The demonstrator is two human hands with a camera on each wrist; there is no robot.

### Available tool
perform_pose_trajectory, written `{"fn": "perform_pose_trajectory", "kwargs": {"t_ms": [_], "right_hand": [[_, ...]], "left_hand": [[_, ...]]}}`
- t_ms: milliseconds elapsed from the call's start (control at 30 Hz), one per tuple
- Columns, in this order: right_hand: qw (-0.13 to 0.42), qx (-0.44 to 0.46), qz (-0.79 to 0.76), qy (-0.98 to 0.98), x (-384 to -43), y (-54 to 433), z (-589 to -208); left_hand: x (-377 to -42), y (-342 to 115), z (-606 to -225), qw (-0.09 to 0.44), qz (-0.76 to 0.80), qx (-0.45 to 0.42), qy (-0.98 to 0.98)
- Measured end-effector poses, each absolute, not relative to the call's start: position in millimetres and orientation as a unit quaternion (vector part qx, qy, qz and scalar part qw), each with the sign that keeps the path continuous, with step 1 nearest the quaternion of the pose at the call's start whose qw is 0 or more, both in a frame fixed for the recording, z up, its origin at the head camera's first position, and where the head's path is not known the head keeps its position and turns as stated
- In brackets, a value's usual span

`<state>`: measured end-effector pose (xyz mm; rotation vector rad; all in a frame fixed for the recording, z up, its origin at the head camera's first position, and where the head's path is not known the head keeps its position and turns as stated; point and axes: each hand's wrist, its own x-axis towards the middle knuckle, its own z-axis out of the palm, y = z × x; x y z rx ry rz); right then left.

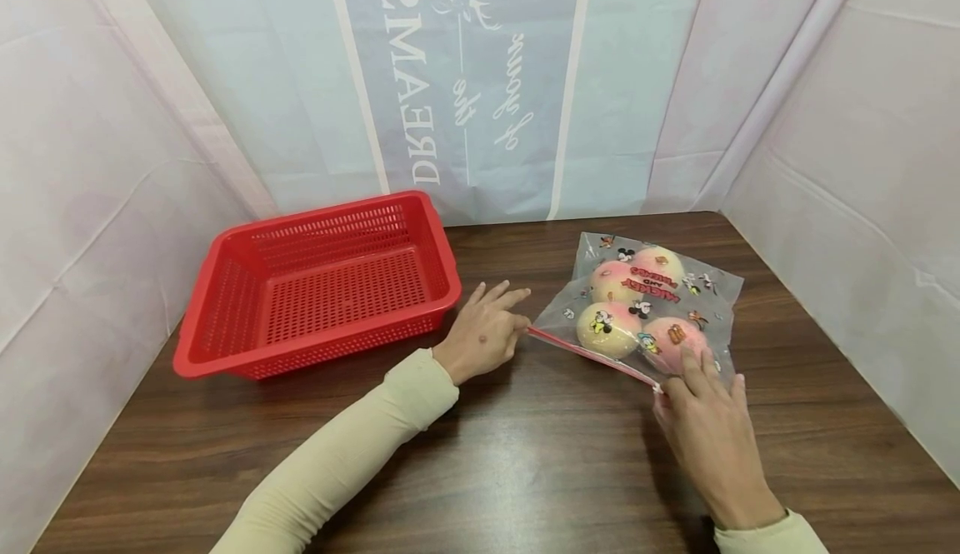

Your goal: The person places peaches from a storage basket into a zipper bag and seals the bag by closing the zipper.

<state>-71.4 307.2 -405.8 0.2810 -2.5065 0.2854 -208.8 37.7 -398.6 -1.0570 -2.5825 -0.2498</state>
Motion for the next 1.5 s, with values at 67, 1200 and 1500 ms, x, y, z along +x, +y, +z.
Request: {"fn": "perform_pose_trajectory", "kwargs": {"t_ms": [67, 1200, 1500], "right_hand": [[0.296, 0.105, 0.106, -0.943, -71, 308, -406], [0.276, 0.078, 0.100, -0.953, -59, 318, -408], [0.270, 0.070, 0.099, -0.955, -55, 321, -408]], "left_hand": [[-209, 37, -399, 0.169, -0.090, -0.371, -0.909], [-210, 38, -397, 0.162, -0.088, -0.373, -0.909], [-210, 37, -396, 0.173, -0.084, -0.374, -0.907]]}}
